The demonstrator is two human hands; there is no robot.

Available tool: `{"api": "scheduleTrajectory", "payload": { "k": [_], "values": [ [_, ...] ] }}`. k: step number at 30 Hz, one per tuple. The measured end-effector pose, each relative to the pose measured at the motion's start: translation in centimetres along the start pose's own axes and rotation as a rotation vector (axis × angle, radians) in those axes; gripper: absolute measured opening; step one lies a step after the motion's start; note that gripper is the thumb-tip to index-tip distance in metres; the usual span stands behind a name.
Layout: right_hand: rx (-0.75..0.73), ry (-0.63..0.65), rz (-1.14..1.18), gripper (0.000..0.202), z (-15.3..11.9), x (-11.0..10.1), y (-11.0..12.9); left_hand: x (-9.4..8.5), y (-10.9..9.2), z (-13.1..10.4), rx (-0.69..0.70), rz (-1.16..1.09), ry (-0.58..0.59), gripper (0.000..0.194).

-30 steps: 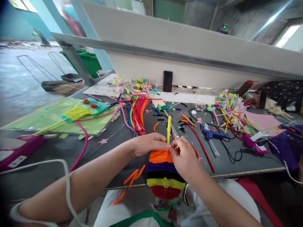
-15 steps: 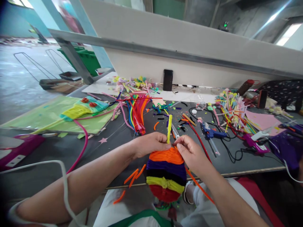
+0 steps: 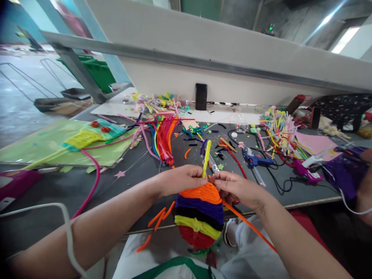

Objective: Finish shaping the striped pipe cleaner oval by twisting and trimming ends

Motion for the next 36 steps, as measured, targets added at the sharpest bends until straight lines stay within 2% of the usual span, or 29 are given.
{"api": "scheduleTrajectory", "payload": {
  "k": [5,9,15,20,23,27,30,33,36],
  "values": [
    [0.037,0.122,-0.150,0.035,0.3,-0.6,-0.7,0.6,-0.2,0.1,0.021,-0.107,0.039,0.032],
    [0.013,0.221,-0.104,0.027,0.5,-0.7,-0.7,0.9,-0.5,0.0,0.030,-0.115,0.076,0.028],
    [0.068,0.273,-0.011,0.022,0.9,-0.5,-1.2,0.9,-1.0,-0.3,0.035,-0.089,0.106,0.025],
    [0.151,0.275,-0.025,0.021,0.7,-0.4,-0.2,0.6,-0.8,-0.3,0.025,0.036,0.091,0.024],
    [0.177,0.193,-0.085,0.019,0.3,-0.6,1.1,0.3,-0.6,-0.2,0.020,0.117,0.055,0.025],
    [0.167,0.039,-0.351,0.022,0.5,-0.7,2.8,0.2,-0.6,-0.1,0.019,0.184,0.022,0.025],
    [0.157,-0.084,-0.544,0.016,0.8,-0.5,3.6,0.0,-0.5,0.0,0.006,0.190,-0.014,0.026],
    [0.155,-0.305,-0.858,0.009,0.3,-0.5,4.7,-0.2,-0.2,0.0,0.012,0.167,-0.062,0.028],
    [0.063,-0.460,-1.237,0.010,-0.7,1.1,6.2,-0.3,0.4,0.1,0.000,0.104,-0.082,0.028]
  ]
}}
Point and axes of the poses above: each hand's wrist, its own z-axis towards the middle knuckle, its own x-axis out of the palm, y = z × x, the point moved 7 cm from there along z, towards the middle knuckle, and after that the axes turned 6 degrees about y, right-handed, at the moved point
